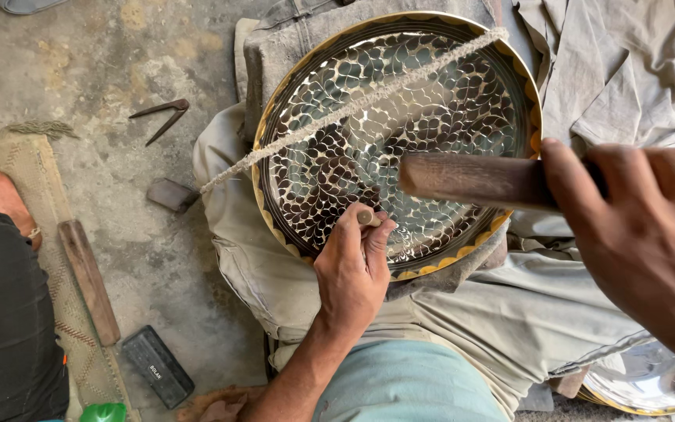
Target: The person uses a small hammer to strike a metal plate, creating a textured pattern. They then use a wooden mallet to continue hammering the plate, focusing on different areas to refine the design.
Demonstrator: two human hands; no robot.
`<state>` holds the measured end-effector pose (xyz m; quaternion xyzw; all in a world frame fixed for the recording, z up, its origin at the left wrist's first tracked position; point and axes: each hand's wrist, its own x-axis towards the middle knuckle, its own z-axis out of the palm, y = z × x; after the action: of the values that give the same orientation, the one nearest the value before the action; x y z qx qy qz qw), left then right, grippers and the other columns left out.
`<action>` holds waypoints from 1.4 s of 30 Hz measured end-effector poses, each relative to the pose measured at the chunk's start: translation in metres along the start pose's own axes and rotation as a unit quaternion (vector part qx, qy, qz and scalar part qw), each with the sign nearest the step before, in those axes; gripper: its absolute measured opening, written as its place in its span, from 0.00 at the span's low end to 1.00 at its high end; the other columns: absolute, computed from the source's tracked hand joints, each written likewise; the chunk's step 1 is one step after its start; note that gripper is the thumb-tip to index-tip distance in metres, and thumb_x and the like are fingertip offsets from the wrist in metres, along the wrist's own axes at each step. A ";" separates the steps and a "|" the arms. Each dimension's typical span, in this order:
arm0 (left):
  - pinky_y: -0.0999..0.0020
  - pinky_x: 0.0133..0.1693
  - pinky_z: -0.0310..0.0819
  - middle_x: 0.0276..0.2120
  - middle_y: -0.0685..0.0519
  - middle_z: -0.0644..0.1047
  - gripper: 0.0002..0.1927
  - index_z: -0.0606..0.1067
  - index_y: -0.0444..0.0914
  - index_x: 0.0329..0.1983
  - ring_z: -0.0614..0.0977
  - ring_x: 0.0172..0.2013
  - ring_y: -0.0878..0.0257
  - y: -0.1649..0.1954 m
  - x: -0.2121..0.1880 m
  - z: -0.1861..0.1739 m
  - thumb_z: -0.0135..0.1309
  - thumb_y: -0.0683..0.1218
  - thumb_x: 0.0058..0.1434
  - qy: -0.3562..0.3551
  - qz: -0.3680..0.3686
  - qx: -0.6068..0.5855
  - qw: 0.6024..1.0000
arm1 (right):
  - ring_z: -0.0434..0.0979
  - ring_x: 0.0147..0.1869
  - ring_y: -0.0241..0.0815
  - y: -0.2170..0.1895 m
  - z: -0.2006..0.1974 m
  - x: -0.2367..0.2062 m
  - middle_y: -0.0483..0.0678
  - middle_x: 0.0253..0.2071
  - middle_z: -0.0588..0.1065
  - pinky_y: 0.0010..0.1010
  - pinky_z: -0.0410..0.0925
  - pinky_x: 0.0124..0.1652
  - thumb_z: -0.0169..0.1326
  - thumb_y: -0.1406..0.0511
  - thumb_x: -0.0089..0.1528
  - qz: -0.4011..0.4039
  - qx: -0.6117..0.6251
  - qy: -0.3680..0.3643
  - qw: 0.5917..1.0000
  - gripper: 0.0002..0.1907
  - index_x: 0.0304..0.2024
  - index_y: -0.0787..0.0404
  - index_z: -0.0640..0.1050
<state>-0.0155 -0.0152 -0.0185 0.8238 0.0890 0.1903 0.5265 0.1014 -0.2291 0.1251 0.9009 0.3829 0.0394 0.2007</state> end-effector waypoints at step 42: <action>0.67 0.38 0.86 0.44 0.43 0.78 0.13 0.69 0.30 0.55 0.86 0.41 0.55 -0.008 -0.004 -0.001 0.48 0.44 0.76 -0.014 0.039 0.063 0.997 | 0.80 0.40 0.48 -0.004 -0.029 0.029 0.50 0.40 0.79 0.39 0.73 0.40 0.62 0.62 0.55 -0.019 0.098 -0.059 0.993 0.33 0.64 0.52 0.73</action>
<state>-0.0197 -0.0119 -0.0264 0.8607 0.0612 0.1926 0.4674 0.1127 -0.1963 0.1480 0.9094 0.3898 -0.0550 0.1346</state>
